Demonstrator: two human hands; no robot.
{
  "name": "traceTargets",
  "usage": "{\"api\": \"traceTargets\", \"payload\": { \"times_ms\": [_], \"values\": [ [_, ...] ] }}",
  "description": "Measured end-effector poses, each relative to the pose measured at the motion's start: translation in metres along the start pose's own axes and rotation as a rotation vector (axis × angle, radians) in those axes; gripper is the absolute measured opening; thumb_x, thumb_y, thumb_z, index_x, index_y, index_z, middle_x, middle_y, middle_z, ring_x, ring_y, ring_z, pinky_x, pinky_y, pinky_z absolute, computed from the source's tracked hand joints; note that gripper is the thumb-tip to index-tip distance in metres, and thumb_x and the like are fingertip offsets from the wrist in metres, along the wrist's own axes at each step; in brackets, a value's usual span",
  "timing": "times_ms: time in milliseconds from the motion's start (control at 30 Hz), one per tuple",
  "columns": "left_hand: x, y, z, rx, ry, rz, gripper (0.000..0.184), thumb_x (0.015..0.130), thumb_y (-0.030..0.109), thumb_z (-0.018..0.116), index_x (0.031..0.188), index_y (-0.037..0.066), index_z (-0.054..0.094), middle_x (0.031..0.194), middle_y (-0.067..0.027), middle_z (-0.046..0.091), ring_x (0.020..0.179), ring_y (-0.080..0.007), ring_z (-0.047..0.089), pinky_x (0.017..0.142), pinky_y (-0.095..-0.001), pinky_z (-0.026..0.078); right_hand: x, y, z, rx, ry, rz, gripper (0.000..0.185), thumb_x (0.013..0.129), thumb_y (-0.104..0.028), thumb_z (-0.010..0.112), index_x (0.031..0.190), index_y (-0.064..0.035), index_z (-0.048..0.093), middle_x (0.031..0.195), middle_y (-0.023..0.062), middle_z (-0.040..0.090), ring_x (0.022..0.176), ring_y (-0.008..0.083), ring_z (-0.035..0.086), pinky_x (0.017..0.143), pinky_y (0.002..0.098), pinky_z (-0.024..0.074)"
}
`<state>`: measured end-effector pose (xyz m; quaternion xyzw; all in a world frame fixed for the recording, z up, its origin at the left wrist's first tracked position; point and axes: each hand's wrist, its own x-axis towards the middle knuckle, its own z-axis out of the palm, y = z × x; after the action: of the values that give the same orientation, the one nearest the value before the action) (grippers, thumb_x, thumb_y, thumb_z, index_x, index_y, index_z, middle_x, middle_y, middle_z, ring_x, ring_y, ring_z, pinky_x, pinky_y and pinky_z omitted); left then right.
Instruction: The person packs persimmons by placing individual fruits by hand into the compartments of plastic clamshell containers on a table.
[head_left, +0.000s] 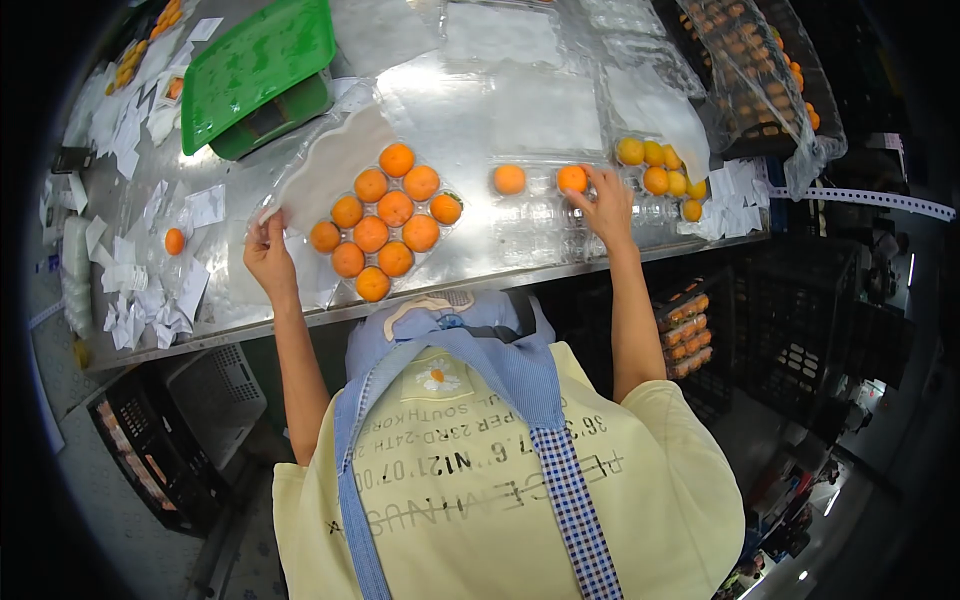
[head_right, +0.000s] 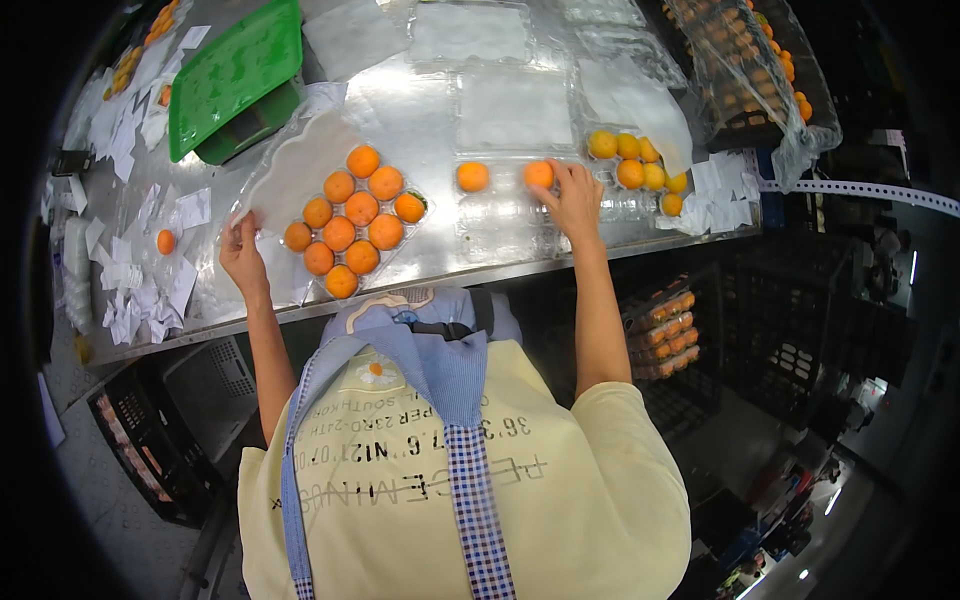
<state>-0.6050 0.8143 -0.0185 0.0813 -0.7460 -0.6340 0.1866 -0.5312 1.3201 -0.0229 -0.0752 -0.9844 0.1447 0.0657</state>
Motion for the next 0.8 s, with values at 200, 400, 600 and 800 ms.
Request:
{"api": "traceTargets", "payload": {
  "times_ms": [200, 400, 600, 800],
  "values": [
    [-0.003, 0.009, 0.0, 0.04, -0.005, 0.001, 0.02, 0.091, 0.01, 0.065, 0.108, 0.0, 0.067, 0.09, -0.0027, 0.068, 0.079, -0.0071, 0.059, 0.07, -0.0204, 0.046, -0.006, 0.028, 0.014, 0.816, 0.282, 0.333, 0.041, 0.084, -0.035, 0.068, 0.112, -0.0059, 0.061, 0.105, 0.003, 0.058, 0.102, 0.0179, 0.054, 0.087, 0.0418, 0.0444],
    [-0.003, 0.004, 0.001, 0.006, 0.011, -0.009, 0.017, 0.092, 0.008, 0.064, 0.106, 0.0, 0.068, 0.089, -0.0012, 0.067, 0.078, -0.0067, 0.059, 0.069, -0.0201, 0.045, -0.028, 0.027, -0.043, 1.683, 0.284, 0.471, 0.026, 0.082, -0.015, 0.065, 0.105, -0.0067, 0.057, 0.097, 0.0035, 0.058, 0.093, 0.018, 0.058, 0.084, 0.037, 0.0489],
    [0.0, 0.007, 0.0, 0.065, 0.008, -0.023, 0.019, 0.092, 0.009, 0.064, 0.107, -0.001, 0.067, 0.087, -0.0014, 0.066, 0.077, -0.0063, 0.058, 0.069, -0.0205, 0.046, -0.041, 0.029, -0.019, 0.146, -0.029, 0.316, 0.053, 0.07, -0.039, 0.079, 0.108, -0.0045, 0.067, 0.1, 0.013, 0.063, 0.094, 0.0284, 0.062, 0.082, 0.0381, 0.0493],
    [0.0, 0.007, 0.0, 0.045, 0.007, -0.035, 0.021, 0.092, 0.009, 0.064, 0.109, -0.002, 0.065, 0.089, -0.0034, 0.067, 0.077, -0.0075, 0.059, 0.07, -0.021, 0.047, -0.037, 0.007, -0.028, 0.004, 0.028, 0.299, 0.048, 0.072, -0.038, 0.078, 0.108, -0.008, 0.067, 0.096, 0.0115, 0.064, 0.086, 0.0281, 0.063, 0.074, 0.0379, 0.0511]
  ]
}}
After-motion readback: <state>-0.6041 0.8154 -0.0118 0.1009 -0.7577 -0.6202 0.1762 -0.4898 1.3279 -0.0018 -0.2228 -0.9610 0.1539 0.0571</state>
